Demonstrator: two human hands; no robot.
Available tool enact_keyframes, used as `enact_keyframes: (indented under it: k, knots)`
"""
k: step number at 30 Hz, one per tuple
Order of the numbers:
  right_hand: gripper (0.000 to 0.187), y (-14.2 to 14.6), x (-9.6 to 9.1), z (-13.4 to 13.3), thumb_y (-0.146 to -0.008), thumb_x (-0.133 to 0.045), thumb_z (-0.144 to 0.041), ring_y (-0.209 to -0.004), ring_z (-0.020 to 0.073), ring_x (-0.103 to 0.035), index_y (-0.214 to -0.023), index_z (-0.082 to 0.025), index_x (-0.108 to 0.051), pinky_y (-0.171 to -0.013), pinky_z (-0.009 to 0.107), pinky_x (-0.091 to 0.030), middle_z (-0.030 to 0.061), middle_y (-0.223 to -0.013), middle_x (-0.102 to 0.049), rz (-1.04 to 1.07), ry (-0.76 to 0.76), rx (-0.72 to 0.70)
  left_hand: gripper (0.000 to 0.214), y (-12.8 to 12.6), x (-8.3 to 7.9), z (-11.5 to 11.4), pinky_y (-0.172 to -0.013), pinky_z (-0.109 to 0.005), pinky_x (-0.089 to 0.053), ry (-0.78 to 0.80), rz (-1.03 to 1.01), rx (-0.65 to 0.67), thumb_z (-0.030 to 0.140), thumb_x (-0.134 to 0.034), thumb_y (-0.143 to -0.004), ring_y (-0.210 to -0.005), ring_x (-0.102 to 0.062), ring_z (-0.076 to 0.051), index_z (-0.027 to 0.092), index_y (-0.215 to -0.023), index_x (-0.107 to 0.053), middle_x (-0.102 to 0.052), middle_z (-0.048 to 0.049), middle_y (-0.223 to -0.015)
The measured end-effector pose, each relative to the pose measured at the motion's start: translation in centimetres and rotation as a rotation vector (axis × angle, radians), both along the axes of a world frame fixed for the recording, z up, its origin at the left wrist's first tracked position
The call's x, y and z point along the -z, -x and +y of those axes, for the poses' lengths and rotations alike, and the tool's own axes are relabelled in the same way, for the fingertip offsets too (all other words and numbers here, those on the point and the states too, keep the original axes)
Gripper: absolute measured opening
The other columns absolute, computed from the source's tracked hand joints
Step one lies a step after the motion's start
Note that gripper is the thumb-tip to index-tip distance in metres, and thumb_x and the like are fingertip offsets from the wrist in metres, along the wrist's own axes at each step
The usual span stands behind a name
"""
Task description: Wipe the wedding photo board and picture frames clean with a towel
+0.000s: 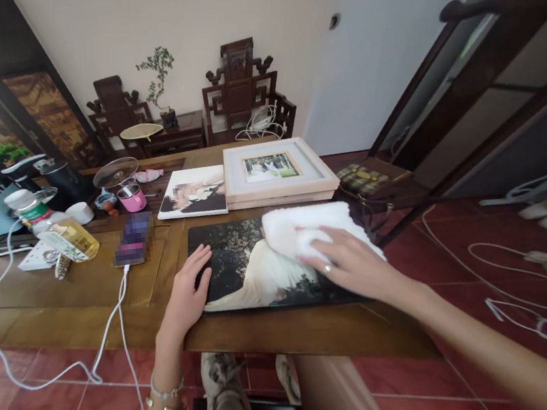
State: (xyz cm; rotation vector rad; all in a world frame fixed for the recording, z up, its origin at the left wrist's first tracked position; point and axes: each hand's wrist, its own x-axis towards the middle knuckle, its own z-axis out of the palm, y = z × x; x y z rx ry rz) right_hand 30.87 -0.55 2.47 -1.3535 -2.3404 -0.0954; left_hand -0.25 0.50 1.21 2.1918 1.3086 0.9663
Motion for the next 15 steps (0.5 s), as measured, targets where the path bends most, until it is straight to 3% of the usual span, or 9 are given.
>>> enact_keyframes:
  k: [3,6,9,13,15]
  knots:
    - [0.036,0.4,-0.2,3.9,-0.094,-0.036,-0.037,-0.092,0.0296,-0.063,-0.075,-0.021,-0.062,-0.079,0.042,-0.049,0.0135,-0.088,-0.069,-0.019,0.023,0.094,0.036,0.0,0.0,0.0,-0.114,-0.046,-0.033,-0.002,-0.004,-0.007,0.026,-0.043,-0.094,-0.135,-0.043,-0.022,0.017,-0.125,-0.059,-0.055,-0.0115,-0.138]
    - [0.031,2.1,-0.2,4.1,-0.092,-0.039,-0.031,-0.104,0.0314,-0.060,-0.082,-0.018,-0.065,-0.088,0.047,-0.046,0.0164,-0.099,-0.069,-0.026,0.009,0.101,0.036,-0.1,0.1,0.1,-0.114,-0.047,-0.033,-0.006,-0.009,-0.009,0.026,-0.043,-0.094,-0.135,-0.043,-0.022,0.018,-0.125,-0.059,-0.055,-0.0110,-0.138]
    - [0.024,4.5,0.0,0.4,-0.089,-0.045,-0.024,-0.124,0.0329,-0.050,-0.088,-0.017,-0.068,-0.102,0.054,-0.036,0.0179,-0.120,-0.064,0.001,-0.003,0.018,0.036,-0.1,0.2,0.1,-0.114,-0.047,-0.033,-0.010,-0.006,-0.009,0.026,-0.043,-0.094,-0.135,-0.044,-0.022,0.018,-0.125,-0.059,-0.055,-0.0113,-0.137]
    - [0.019,7.2,-0.3,-6.1,-0.084,-0.051,-0.019,-0.132,0.0300,-0.043,-0.082,-0.023,-0.069,-0.107,0.058,-0.030,0.0075,-0.133,-0.059,0.095,0.060,-0.205,0.036,-0.1,0.2,0.1,-0.114,-0.046,-0.032,0.000,0.000,-0.013,0.025,-0.043,-0.094,-0.135,-0.043,-0.022,0.016,-0.125,-0.059,-0.055,-0.0117,-0.138]
    - [0.016,7.7,-0.6,-7.8,-0.082,-0.054,-0.020,-0.133,0.0294,-0.042,-0.080,-0.024,-0.069,-0.108,0.057,-0.031,0.0041,-0.136,-0.057,0.105,0.098,-0.296,0.036,-0.1,0.1,0.0,-0.114,-0.046,-0.032,0.005,0.003,-0.009,0.025,-0.043,-0.094,-0.136,-0.042,-0.022,0.017,-0.126,-0.058,-0.054,-0.0114,-0.139]
